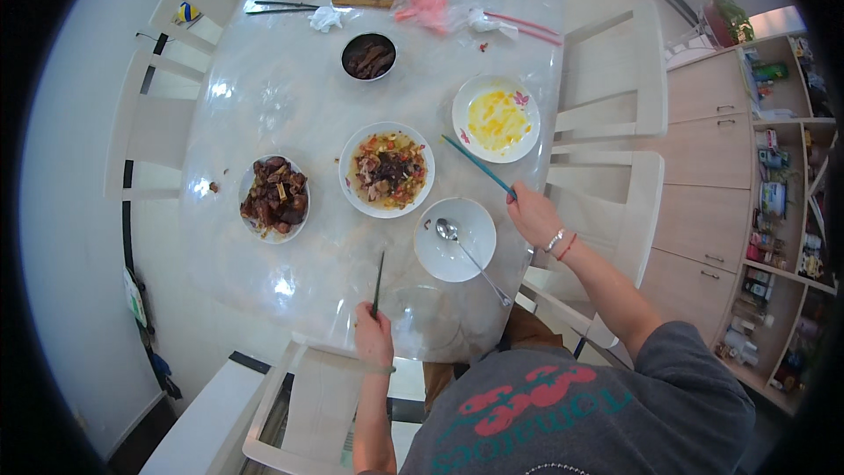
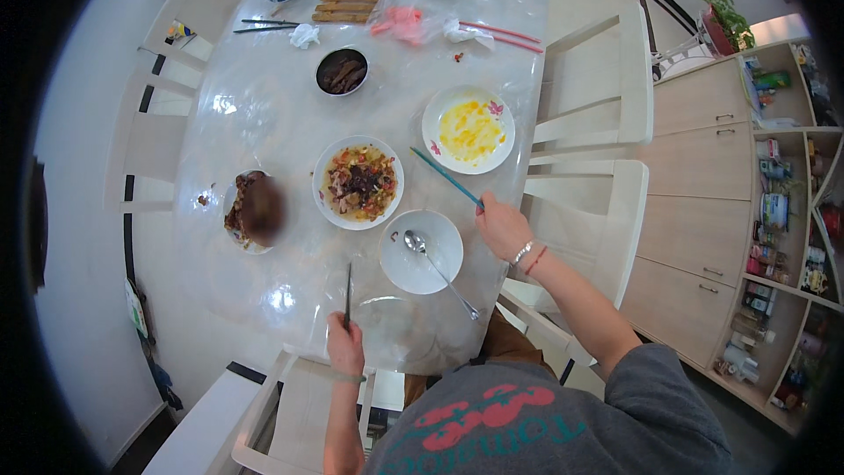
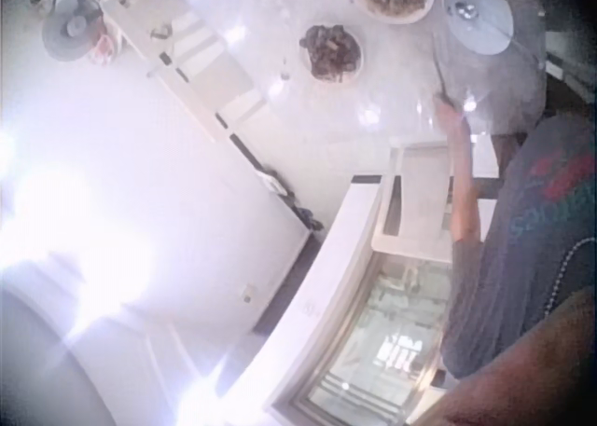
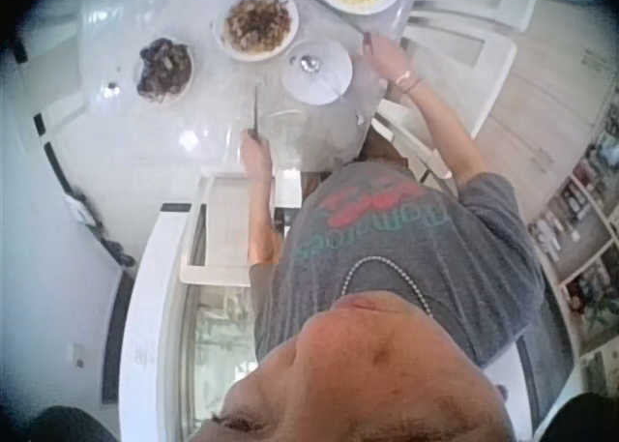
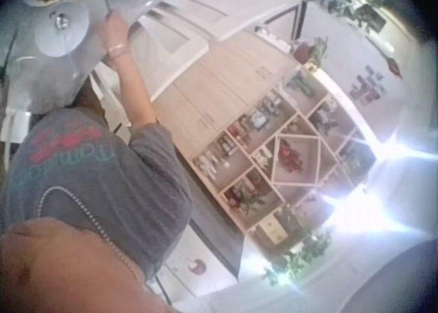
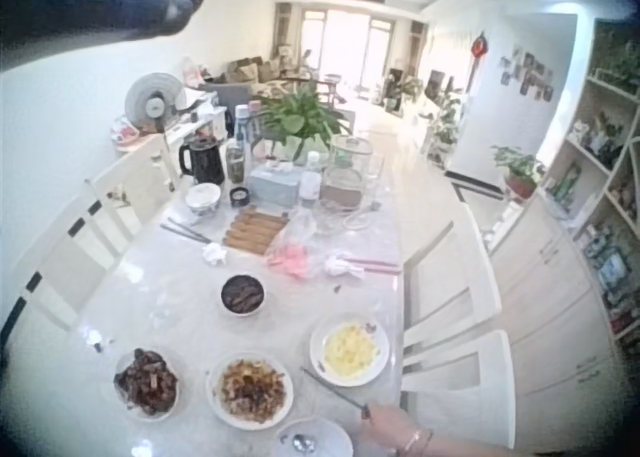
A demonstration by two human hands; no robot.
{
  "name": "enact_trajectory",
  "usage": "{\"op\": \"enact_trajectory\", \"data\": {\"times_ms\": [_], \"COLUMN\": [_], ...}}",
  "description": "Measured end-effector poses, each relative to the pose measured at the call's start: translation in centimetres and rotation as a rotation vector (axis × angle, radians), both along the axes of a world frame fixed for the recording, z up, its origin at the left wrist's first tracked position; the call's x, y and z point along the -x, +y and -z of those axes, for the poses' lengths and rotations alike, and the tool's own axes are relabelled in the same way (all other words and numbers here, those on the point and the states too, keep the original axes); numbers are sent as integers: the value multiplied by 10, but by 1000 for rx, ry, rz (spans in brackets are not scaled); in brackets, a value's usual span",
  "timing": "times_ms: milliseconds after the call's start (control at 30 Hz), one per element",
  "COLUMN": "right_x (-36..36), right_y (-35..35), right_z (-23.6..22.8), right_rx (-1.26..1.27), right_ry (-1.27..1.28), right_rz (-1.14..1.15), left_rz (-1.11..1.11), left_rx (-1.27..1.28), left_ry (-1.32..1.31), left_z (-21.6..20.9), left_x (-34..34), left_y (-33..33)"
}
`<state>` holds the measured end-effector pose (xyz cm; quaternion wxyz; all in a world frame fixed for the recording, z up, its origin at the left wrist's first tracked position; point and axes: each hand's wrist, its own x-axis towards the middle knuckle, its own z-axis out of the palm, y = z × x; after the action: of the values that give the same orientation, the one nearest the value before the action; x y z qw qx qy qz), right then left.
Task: The person clears leftover food from a dining table into a trash bag. They use chopsticks and a spoon to transfer rice, meat, and vegetables from various bowls and plates into a plastic bag held in a bin. The person moves between the dining table and the kitchen counter to dispose of the food.
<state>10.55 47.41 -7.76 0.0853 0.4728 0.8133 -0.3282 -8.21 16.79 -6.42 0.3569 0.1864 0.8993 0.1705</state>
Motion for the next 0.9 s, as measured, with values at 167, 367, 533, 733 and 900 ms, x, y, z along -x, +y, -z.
{"op": "enact_trajectory", "data": {"times_ms": [167, 367, 533, 733, 900], "right_x": [9, 102, 149, 192, 243], "right_y": [-2, -12, -10, 153, 256], "right_z": [-34, -78, -69, -1, 37], "right_rx": [176, 559, 347, -263, -891], "right_ry": [325, 508, 478, 512, 208], "right_rz": [69, -34, -239, -208, -351], "left_rz": [-249, -778, -727, -689, -761], "left_rx": [-551, -790, -785, -833, -909], "left_ry": [-27, -815, -871, -862, -999], "left_z": [-19, -71, -52, -23, -9], "left_x": [-5, 30, 64, 101, 107], "left_y": [5, 160, 212, 235, 257]}}
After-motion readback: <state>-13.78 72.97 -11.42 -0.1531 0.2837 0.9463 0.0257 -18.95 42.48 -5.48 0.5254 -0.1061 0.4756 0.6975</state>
